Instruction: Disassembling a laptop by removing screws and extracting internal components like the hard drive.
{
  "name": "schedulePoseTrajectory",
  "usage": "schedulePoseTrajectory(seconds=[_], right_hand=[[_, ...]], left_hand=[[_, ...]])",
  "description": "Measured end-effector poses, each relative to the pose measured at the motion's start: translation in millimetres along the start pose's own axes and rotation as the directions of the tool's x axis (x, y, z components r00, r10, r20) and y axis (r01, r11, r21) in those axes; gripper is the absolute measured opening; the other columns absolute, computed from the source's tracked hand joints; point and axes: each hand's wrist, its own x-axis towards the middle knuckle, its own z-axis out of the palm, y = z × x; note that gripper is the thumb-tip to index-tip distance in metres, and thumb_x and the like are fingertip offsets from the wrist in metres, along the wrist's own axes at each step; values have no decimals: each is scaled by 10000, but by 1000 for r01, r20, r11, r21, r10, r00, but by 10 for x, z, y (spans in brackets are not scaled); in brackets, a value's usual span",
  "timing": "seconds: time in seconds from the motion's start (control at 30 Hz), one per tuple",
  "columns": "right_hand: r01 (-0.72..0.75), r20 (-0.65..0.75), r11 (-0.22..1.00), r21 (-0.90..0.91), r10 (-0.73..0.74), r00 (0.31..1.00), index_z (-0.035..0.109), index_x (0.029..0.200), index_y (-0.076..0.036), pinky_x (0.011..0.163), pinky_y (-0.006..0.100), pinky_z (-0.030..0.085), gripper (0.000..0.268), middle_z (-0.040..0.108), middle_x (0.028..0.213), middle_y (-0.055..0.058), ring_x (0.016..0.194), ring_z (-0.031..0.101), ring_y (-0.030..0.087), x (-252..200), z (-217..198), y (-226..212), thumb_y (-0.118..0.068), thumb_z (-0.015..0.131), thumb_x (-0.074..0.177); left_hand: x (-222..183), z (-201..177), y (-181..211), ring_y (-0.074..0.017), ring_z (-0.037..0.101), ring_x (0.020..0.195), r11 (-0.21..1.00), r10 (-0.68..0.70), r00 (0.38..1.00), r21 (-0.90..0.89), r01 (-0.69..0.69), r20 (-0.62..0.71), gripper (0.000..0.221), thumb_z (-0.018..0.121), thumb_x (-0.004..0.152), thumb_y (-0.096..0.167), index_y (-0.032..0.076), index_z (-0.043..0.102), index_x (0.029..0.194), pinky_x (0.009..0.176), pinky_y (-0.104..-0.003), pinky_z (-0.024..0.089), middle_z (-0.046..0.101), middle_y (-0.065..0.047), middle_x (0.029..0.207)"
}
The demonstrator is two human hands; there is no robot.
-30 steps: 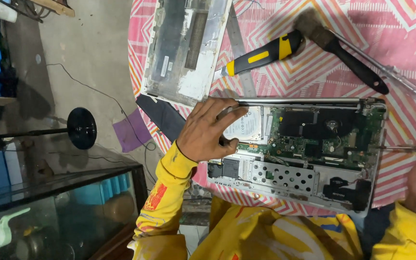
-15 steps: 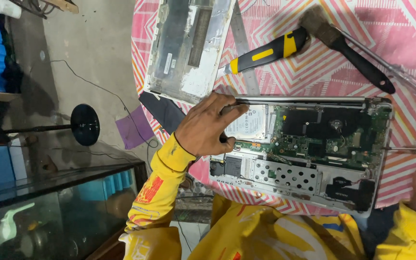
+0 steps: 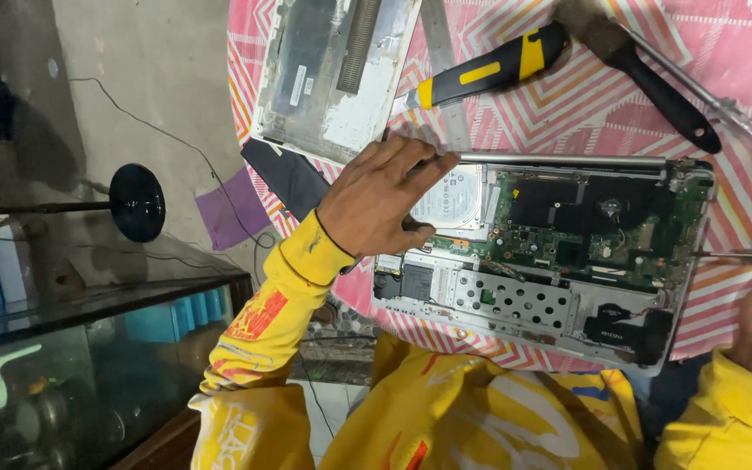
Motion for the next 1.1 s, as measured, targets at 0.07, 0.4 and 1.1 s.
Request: schedulePoseTrajectory(seconds=[0.07,0.4,1.1], right_hand=[[153,-51,985,-77,-157,986,462,1469,64,807,397,494,245,562,1196,228,900,590,333,92,58,349,-8,406,1242],[125,-9,519,846,-220,975,404,1439,-162,1181,182,465,495,498,1402,23,1291,563,74,-359,-305,-949,-571,351,1164],[557,-255,732,393,-495,830,316,1133,-4,997,398,434,314,408,1126,198,913,454,273,-548,-419,-1363,-234,232,1328]], left_hand=[[10,-10,61,-283,553,1186,981,-33,999,191,37,-24,786,771,723,413,107,532,1406,1075,-422,395,593,-74,1281],[90,44,14,-245,604,1057,961,99,991,265,-72,-89,724,734,718,454,100,593,1334,744,-386,541,616,-58,1217],[-16,-48,10,-261,629,1150,968,3,1000,249,-3,3,747,767,742,387,97,558,1398,985,-390,513,615,-46,1352]])
